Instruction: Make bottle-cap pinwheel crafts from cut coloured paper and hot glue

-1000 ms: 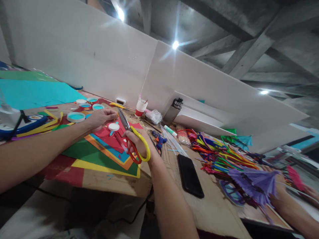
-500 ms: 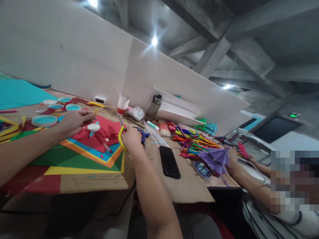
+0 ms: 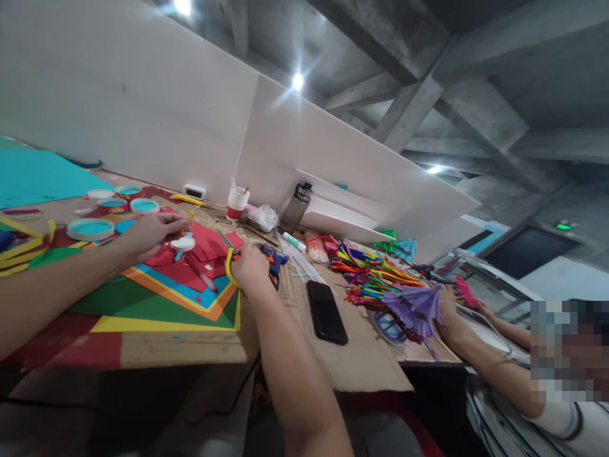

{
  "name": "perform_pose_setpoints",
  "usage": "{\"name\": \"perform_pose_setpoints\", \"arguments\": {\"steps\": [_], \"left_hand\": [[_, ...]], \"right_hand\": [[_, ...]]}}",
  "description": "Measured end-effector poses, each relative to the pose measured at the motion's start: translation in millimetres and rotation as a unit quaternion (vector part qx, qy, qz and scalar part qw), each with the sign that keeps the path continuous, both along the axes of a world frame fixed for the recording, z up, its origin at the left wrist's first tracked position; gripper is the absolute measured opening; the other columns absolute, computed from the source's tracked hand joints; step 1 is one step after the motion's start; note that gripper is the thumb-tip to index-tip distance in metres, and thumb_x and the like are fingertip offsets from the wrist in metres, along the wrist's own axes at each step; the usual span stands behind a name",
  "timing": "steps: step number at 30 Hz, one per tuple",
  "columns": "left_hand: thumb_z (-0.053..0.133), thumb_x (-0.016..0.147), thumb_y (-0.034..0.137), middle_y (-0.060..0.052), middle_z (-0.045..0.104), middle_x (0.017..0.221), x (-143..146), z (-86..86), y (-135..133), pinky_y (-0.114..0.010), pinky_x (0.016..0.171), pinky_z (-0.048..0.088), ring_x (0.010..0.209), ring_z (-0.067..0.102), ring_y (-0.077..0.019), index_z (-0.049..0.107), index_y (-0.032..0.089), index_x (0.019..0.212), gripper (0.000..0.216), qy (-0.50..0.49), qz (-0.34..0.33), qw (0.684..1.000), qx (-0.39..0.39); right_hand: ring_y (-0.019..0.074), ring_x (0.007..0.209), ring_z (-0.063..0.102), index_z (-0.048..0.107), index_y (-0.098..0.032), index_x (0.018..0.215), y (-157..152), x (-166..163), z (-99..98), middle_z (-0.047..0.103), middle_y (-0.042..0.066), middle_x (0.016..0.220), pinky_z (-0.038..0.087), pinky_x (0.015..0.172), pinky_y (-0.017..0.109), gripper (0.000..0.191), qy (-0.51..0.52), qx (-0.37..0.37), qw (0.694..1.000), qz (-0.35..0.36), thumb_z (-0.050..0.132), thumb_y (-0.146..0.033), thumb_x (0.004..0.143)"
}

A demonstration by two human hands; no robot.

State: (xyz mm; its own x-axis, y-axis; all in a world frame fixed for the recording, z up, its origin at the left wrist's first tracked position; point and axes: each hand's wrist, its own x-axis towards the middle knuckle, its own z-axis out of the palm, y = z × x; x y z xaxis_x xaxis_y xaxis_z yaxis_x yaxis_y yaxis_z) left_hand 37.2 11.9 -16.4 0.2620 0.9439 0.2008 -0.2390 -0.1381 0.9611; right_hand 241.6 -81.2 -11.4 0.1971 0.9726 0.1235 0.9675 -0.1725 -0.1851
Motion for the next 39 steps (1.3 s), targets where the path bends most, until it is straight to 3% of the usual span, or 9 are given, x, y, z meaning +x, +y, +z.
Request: {"name": "perform_pose_setpoints", "arguments": {"steps": [7, 13, 19, 23, 28, 33, 39], "left_hand": [[0.079, 0.063, 0.033, -0.003, 0.058, 0.06, 0.2, 3.3, -4.8, -0.021, 0.048, 0.034, 0.052, 0.046, -0.0095, 0.068, 0.018, 0.064, 0.019, 0.002, -0.008, 1.0, -0.006], [0.083, 0.053, 0.039, -0.002, 0.061, 0.064, 0.2, 2.2, -7.0, -0.021, 0.05, 0.037, 0.054, 0.048, -0.0087, 0.066, 0.013, 0.068, 0.035, -0.011, -0.015, 1.0, -0.012], [0.082, 0.057, 0.042, -0.001, 0.06, 0.064, -0.3, -8.7, -1.1, -0.022, 0.049, 0.034, 0.052, 0.046, -0.0077, 0.066, 0.013, 0.072, 0.036, -0.002, -0.043, 0.999, -0.004], [0.081, 0.058, 0.042, 0.0, 0.06, 0.064, 0.1, -11.6, 0.2, -0.022, 0.048, 0.033, 0.051, 0.046, -0.0074, 0.066, 0.014, 0.073, 0.035, -0.007, -0.048, 0.999, -0.015], [0.083, 0.056, 0.041, 0.0, 0.06, 0.063, 1.2, -8.1, -4.8, -0.022, 0.051, 0.036, 0.053, 0.049, -0.0076, 0.066, 0.014, 0.071, 0.035, -0.016, -0.046, 0.999, -0.024], [0.083, 0.055, 0.043, -0.002, 0.062, 0.066, 0.4, -9.1, -4.8, -0.023, 0.05, 0.033, 0.052, 0.047, -0.0074, 0.066, 0.014, 0.07, 0.037, -0.006, -0.058, 0.998, -0.028], [0.08, 0.059, 0.046, -0.002, 0.062, 0.068, 1.6, -14.5, -4.3, -0.022, 0.052, 0.034, 0.054, 0.048, -0.0073, 0.065, 0.014, 0.073, 0.038, 0.011, -0.072, 0.997, -0.018]], "right_hand": [[0.0238, 0.107, 0.061, 0.063, -0.016, 0.106, 1.0, 1.7, -4.6, 0.066, 0.014, 0.112, 0.045, 0.087, 0.03, 0.03, -0.021, -0.019, 0.999, 0.037, 0.053, -0.031, 0.082], [0.026, 0.103, 0.062, 0.062, -0.015, 0.109, -2.6, 2.7, -4.2, 0.067, 0.016, 0.109, 0.045, 0.084, 0.032, 0.032, -0.035, -0.036, 0.997, 0.06, 0.055, -0.028, 0.081], [0.0277, 0.102, 0.061, 0.066, -0.013, 0.101, -8.5, 2.5, -0.3, 0.067, 0.018, 0.108, 0.044, 0.087, 0.034, 0.03, -0.065, -0.01, 0.996, 0.066, 0.056, -0.036, 0.084], [0.0284, 0.103, 0.06, 0.066, -0.013, 0.107, -8.3, 2.2, -0.6, 0.066, 0.018, 0.109, 0.044, 0.088, 0.036, 0.035, -0.053, 0.027, 0.997, 0.053, 0.055, -0.039, 0.086], [0.024, 0.103, 0.061, 0.066, -0.014, 0.109, -9.0, 0.4, 1.8, 0.067, 0.014, 0.108, 0.045, 0.09, 0.035, 0.031, 0.042, 0.158, 0.983, 0.089, 0.056, -0.032, 0.086], [0.0179, 0.084, 0.064, 0.067, -0.016, 0.103, -16.3, -7.0, 13.1, 0.068, 0.009, 0.097, 0.052, 0.075, 0.031, 0.026, 0.215, 0.283, 0.924, 0.142, 0.055, -0.031, 0.085], [0.0195, 0.083, 0.064, 0.067, -0.017, 0.1, -16.0, -15.3, 28.0, 0.07, 0.009, 0.096, 0.051, 0.075, 0.034, 0.024, 0.324, 0.268, 0.9, 0.114, 0.056, -0.032, 0.084]]}}
